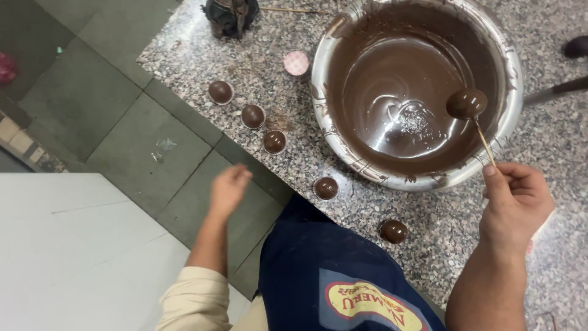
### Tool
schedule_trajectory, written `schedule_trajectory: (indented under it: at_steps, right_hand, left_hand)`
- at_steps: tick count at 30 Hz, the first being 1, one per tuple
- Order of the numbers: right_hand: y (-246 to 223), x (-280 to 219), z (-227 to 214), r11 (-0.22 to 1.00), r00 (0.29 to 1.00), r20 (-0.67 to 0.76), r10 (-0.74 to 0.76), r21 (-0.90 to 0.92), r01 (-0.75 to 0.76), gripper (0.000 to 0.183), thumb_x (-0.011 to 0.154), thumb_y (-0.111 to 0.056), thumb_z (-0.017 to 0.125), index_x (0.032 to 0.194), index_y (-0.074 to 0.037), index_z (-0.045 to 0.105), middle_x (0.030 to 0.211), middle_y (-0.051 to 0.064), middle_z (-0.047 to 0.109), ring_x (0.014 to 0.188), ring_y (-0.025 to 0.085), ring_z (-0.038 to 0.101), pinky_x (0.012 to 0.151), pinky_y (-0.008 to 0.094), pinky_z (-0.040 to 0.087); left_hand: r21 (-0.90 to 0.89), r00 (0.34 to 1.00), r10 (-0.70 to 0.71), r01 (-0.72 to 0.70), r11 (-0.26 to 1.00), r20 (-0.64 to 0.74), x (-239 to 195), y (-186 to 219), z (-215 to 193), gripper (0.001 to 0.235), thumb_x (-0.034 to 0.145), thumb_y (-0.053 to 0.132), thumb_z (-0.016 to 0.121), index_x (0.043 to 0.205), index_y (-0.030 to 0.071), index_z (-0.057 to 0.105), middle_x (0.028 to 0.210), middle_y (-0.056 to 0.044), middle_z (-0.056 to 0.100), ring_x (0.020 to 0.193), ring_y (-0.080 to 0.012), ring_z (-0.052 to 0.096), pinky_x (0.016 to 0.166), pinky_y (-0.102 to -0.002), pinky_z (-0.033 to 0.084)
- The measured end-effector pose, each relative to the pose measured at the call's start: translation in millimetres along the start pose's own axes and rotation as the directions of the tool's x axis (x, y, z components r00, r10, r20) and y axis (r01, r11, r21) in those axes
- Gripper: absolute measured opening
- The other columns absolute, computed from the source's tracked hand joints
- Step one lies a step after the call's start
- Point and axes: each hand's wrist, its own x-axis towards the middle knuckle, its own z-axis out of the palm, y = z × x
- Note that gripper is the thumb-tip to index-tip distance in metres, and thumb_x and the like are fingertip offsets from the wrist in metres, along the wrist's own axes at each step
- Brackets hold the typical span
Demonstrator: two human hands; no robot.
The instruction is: Dipping spherical truffles into a bowl of melted chocolate using a wooden skewer.
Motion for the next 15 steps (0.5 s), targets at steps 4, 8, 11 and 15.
schedule_trajectory:
  at_steps: [4,8,11,15]
  right_hand:
    - [-6.8,-4.5,6.4,0.998,0.999,-0.046,-0.007,-0.066,0.003,0.011,0.107,0.007,0.075,0.111,0.005,0.065,0.088,0.004,0.066,0.073,0.005,0.058,0.069,0.017,0.046]
    - [-7.5,-7.4,14.7,0.999,0.999,-0.036,-0.02,-0.041,0.018,0.011,0.107,0.009,0.075,0.112,0.005,0.066,0.087,0.004,0.065,0.073,0.005,0.056,0.069,0.017,0.045]
    - [-15.6,-10.3,26.2,0.999,0.999,-0.02,-0.034,-0.026,0.034,0.011,0.11,0.006,0.076,0.111,0.004,0.065,0.089,0.004,0.066,0.074,0.005,0.058,0.07,0.017,0.047]
    - [-25.1,-15.8,35.9,0.999,0.998,-0.064,-0.007,-0.048,0.004,0.01,0.108,0.006,0.075,0.111,0.004,0.066,0.091,0.003,0.067,0.076,0.004,0.058,0.071,0.016,0.047]
  left_hand:
    - [0.01,0.827,0.212,-0.243,0.97,-0.521,-3.8,82.4,-58.2,0.024,0.099,0.018,0.067,0.118,0.003,0.07,0.113,-0.014,0.071,0.104,-0.0262,0.071,0.093,-0.036,0.055]
    - [0.357,0.648,0.653,-0.547,0.757,-0.392,21.5,165.2,-78.1,0.017,0.098,0.016,0.072,0.111,0.005,0.074,0.111,-0.013,0.071,0.106,-0.0333,0.067,0.094,-0.041,0.052]
    - [0.491,0.639,0.767,-0.649,0.581,-0.063,70.3,211.6,-62.7,0.018,0.096,0.021,0.075,0.109,0.008,0.076,0.114,-0.01,0.071,0.112,-0.034,0.063,0.095,-0.043,0.049]
    - [0.536,0.606,0.787,-0.705,0.464,0.116,140.9,226.8,-30.7,0.024,0.091,0.023,0.076,0.11,0.008,0.076,0.114,-0.01,0.071,0.109,-0.0337,0.062,0.095,-0.045,0.048]
